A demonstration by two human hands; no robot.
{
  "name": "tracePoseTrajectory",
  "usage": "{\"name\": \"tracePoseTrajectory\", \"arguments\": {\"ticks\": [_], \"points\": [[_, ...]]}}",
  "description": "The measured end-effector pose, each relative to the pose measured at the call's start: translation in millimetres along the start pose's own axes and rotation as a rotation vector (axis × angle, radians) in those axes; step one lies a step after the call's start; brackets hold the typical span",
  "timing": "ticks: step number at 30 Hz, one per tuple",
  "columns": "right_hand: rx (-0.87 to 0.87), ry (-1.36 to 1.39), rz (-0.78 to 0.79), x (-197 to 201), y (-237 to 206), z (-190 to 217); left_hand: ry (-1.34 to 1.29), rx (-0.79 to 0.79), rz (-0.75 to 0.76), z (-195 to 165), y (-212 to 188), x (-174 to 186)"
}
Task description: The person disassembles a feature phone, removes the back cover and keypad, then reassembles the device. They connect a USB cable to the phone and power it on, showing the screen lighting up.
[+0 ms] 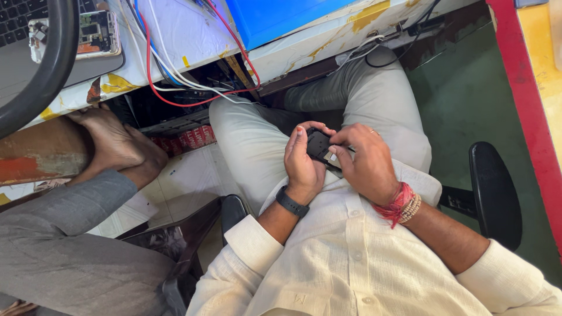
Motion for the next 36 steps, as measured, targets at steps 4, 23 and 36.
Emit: {"name": "tracePoseTrajectory", "arguments": {"ticks": [4,23,36], "points": [[-0.058,0.092,0.041,-1,0,-6,-0.067,-0.010,-0.003,-4,-1,-2],[-0.251,-0.268,0.146,67,-6,-118,-0.192,0.034,-0.091,-13,3,9],[-0.071,-0.458,0.332,56,-8,-101,-0.213,0.053,-0.146,-10,1,18]]}}
Point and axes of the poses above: each hand's wrist, its own y-axis towards the middle knuckle, its own x-axis out of the back of the hand, z = x × y, the point moved 7 cm from there along y, towards the middle knuckle
